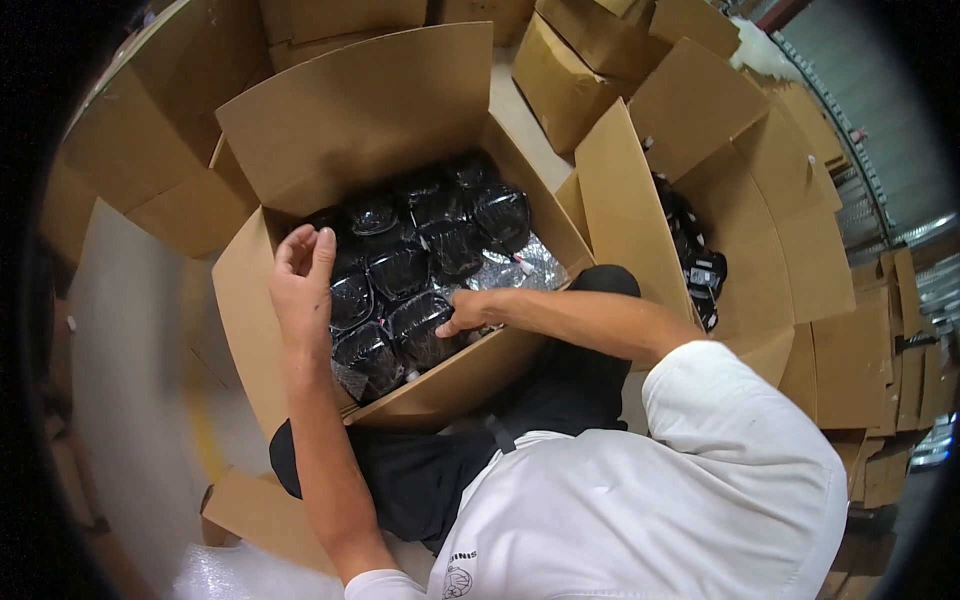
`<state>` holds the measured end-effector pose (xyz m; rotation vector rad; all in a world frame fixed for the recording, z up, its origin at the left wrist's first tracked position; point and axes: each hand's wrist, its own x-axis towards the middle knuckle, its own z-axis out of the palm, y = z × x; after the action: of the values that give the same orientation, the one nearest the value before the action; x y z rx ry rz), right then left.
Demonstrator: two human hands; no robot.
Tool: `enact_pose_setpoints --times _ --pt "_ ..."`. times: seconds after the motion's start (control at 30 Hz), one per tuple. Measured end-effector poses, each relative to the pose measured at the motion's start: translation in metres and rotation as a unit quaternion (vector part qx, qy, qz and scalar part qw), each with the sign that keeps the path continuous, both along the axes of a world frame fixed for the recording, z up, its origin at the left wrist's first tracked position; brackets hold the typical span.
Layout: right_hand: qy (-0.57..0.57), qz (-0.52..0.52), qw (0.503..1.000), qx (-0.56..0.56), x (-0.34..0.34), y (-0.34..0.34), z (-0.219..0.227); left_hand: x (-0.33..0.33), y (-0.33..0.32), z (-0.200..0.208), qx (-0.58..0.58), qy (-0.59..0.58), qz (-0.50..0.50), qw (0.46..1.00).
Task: The person packs vehicle lights into a cardboard box by hand, arranging the units in layers separated by bubble wrap sheets and covering them with bubble wrap.
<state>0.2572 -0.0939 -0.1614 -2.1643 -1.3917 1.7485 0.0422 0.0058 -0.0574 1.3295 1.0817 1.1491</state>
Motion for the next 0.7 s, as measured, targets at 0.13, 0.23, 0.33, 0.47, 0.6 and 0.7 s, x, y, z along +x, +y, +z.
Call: enact_pose_setpoints --times 0.13,0.23,0.33,0.47,0.6,0.7 --pt "-0.112 0.158 0.976 0.096 0.03 -0.007 -0.012 0.033 -0.016 -0.025 0.054 0.175 -0.148 0.972" --pt "-0.175 0.161 0.951 0.198 0.006 -0.018 -0.011 0.041 -0.043 -0.073 0.259 0.284 -0.276 0.881" --pt "-0.173 0.163 0.915 0.326 0.004 -0.032 0.013 0.054 -0.072 -0.097 0.143 0.464 -0.454 0.747" --pt "-0.095 0.079 0.884 0.451 0.072 -0.05 0.123 0.039 -0.075 -0.104 0.191 0.441 -0.425 0.767" --pt "-0.261 -0.086 0.785 0.555 0.252 -0.097 0.179 0.055 -0.091 -0.08 0.039 0.372 -0.475 0.797" --pt "-0.397 -0.269 0.778 0.405 0.39 -0.158 0.147 0.072 -0.13 -0.053 0.079 0.412 -0.469 0.777"
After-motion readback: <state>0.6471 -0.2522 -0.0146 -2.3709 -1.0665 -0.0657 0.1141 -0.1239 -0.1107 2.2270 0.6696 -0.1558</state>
